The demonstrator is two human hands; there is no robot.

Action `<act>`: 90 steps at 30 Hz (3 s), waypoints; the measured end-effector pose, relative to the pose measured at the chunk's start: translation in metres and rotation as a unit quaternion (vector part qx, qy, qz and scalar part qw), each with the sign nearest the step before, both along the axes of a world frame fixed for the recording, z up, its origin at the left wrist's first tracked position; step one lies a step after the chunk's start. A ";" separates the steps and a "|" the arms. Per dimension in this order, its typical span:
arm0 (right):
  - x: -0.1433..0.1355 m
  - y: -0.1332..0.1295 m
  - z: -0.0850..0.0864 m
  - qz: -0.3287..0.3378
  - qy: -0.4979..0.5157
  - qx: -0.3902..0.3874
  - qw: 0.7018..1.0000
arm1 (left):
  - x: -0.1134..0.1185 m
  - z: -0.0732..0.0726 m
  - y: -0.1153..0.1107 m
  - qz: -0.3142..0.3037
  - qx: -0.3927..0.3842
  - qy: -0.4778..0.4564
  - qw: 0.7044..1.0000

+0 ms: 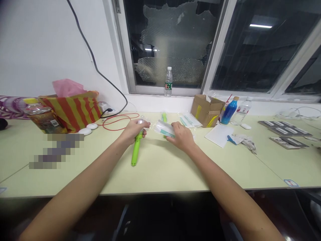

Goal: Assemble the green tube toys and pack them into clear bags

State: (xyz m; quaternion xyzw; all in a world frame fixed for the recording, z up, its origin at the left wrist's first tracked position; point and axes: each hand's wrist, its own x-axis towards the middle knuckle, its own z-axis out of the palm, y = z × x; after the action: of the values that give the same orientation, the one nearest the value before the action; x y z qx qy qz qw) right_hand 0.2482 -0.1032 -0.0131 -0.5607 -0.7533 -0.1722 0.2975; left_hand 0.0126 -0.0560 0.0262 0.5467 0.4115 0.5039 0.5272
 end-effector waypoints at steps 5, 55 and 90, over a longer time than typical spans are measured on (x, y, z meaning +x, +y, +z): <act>-0.001 -0.008 0.001 -0.006 0.011 -0.028 1.000 | 0.000 -0.005 -0.002 0.100 0.175 0.136 0.970; -0.032 -0.017 0.003 -0.087 -0.055 -0.078 0.992 | 0.010 0.053 -0.041 -0.202 0.020 0.256 0.945; -0.033 -0.022 0.014 -0.132 0.029 -0.132 0.982 | 0.030 0.055 -0.001 0.140 0.238 -0.158 0.948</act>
State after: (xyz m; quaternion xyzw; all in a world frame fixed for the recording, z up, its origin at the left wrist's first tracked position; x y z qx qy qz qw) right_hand 0.2151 -0.1254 0.0012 -0.6945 -0.6795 -0.0931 0.2174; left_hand 0.0423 -0.0571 0.0808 0.5070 0.2635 0.7356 0.3640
